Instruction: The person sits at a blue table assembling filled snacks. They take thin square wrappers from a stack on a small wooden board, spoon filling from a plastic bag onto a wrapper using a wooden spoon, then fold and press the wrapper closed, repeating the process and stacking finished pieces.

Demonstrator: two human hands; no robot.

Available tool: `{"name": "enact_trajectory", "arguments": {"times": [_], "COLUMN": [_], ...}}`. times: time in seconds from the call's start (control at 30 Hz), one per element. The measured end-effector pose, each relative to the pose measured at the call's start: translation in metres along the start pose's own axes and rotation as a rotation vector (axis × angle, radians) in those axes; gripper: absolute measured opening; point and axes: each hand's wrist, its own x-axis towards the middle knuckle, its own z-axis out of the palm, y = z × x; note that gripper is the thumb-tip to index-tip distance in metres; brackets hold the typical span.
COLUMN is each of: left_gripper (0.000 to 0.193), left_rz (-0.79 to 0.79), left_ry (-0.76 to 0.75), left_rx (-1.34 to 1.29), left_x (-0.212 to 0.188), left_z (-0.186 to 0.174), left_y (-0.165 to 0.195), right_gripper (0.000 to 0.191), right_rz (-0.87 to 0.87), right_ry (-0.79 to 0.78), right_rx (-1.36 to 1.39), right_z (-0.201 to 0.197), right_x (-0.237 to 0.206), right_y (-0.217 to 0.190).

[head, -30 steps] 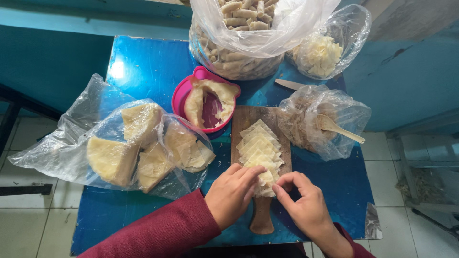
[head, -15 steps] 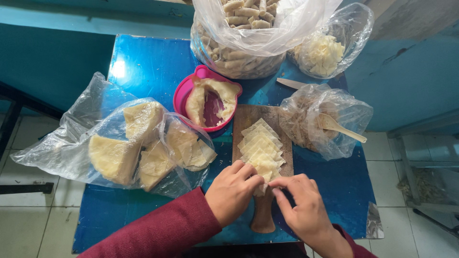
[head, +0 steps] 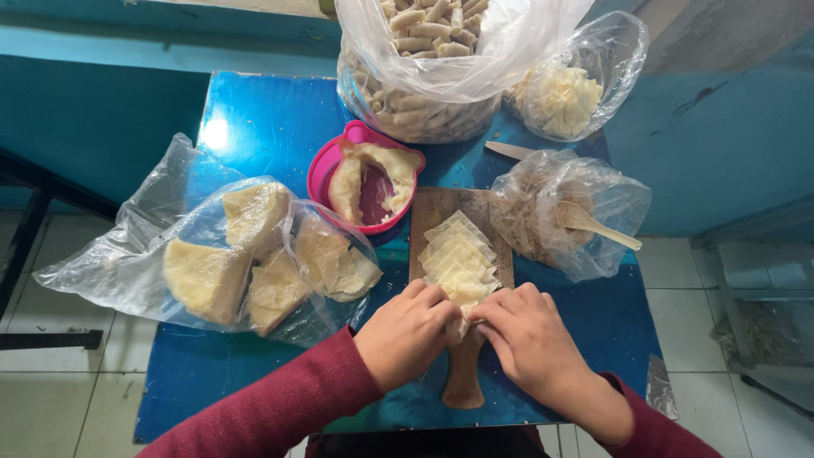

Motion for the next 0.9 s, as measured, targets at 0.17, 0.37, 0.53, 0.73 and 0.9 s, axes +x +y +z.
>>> {"name": "enact_trajectory", "arguments": {"times": [0.17,0.37,0.53,0.73,0.9], "left_gripper": [0.022,0.026,0.011,0.012,0.016], "left_rz": [-0.022,-0.039,-0.064,-0.085,-0.078], "left_ry": [-0.025,-0.071,-0.045,-0.003,0.08], "left_rx": [0.0,-0.018,0.033,-0.011,-0.102], "left_x": [0.003,0.012,0.019,0.021,0.019], "left_z": [0.002,0.002,0.013,0.014,0.008], "left_y": [-0.003,-0.012,-0.016,-0.014,-0.01], "right_gripper": [0.015,0.009,0.008,0.014,0.017], "right_rz": [-0.192,-0.028,-0.01,0.119,0.168], "right_ry": [0.045,-0.112,-0.192,-0.137,-0.064], "right_rx": [-0.205,-0.017,0.051,0.053,0.122], "right_z": [-0.002,-0.001,-0.005,0.006,0.009], "right_x": [0.004,0.026,0.03,0.025,0.021], "right_y": [-0.006,0.012,0.019,0.019,0.018]}}
